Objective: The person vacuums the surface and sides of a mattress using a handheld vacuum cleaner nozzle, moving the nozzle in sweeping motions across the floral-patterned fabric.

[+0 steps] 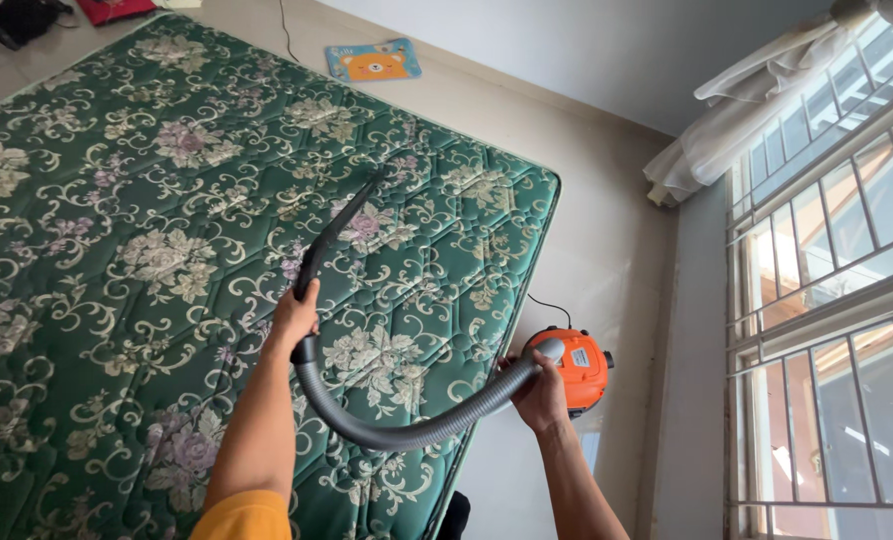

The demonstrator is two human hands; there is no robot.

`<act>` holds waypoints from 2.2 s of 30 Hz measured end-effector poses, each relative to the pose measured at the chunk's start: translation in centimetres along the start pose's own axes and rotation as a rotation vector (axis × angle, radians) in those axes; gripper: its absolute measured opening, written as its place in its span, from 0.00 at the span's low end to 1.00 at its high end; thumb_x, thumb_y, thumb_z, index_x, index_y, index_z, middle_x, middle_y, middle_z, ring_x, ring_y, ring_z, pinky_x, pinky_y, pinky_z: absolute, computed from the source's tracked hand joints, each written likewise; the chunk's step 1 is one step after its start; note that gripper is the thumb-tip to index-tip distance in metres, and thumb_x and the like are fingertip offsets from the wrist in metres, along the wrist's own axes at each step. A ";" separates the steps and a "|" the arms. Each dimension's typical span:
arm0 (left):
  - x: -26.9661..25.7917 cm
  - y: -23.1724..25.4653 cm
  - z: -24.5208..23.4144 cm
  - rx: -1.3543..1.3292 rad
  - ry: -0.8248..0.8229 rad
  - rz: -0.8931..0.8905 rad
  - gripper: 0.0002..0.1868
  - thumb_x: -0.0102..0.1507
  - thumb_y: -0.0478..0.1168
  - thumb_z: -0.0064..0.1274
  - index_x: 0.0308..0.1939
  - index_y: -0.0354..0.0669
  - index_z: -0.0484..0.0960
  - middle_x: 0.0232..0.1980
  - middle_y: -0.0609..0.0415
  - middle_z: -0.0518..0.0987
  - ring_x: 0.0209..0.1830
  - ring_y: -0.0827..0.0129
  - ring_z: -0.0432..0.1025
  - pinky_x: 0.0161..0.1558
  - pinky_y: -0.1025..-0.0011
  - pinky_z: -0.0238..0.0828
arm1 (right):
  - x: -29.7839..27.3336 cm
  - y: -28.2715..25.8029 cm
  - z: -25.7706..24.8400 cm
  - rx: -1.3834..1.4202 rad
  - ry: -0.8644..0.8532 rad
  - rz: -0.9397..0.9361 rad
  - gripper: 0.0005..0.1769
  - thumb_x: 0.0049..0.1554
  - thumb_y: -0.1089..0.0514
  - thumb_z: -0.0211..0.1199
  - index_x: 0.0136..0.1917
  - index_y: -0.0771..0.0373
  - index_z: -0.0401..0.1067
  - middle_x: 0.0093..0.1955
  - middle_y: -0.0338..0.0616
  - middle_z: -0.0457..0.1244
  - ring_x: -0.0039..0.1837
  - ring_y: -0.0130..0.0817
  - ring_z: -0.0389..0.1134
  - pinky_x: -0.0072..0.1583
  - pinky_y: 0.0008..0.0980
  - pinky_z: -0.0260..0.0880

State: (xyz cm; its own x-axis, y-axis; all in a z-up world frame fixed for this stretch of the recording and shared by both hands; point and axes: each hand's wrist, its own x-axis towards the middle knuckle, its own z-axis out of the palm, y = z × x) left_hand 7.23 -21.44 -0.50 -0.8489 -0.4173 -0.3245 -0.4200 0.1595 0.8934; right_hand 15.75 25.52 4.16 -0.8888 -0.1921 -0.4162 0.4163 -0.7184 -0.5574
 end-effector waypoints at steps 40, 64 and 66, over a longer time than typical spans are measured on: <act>-14.9 -0.3 -1.1 0.417 0.022 0.057 0.36 0.65 0.69 0.43 0.47 0.36 0.81 0.32 0.42 0.84 0.31 0.51 0.82 0.38 0.55 0.77 | -8.9 6.3 -2.1 0.024 -0.030 -0.038 0.33 0.67 0.42 0.44 0.68 0.74 0.61 0.63 0.55 0.67 0.64 0.46 0.68 0.69 0.43 0.67; -12.4 -1.0 1.9 -0.100 -0.222 0.142 0.28 0.67 0.64 0.42 0.48 0.40 0.73 0.18 0.54 0.72 0.13 0.68 0.67 0.20 0.66 0.66 | -7.2 6.3 -4.4 0.031 0.091 -0.127 0.33 0.66 0.37 0.49 0.59 0.73 0.67 0.53 0.52 0.66 0.57 0.46 0.69 0.60 0.44 0.70; -11.7 -1.9 2.4 -0.141 -0.224 0.144 0.30 0.68 0.64 0.43 0.47 0.35 0.71 0.19 0.54 0.71 0.13 0.67 0.66 0.20 0.65 0.67 | -7.6 6.2 -4.5 0.038 0.130 -0.118 0.30 0.65 0.40 0.50 0.57 0.72 0.67 0.53 0.52 0.66 0.57 0.47 0.70 0.61 0.47 0.71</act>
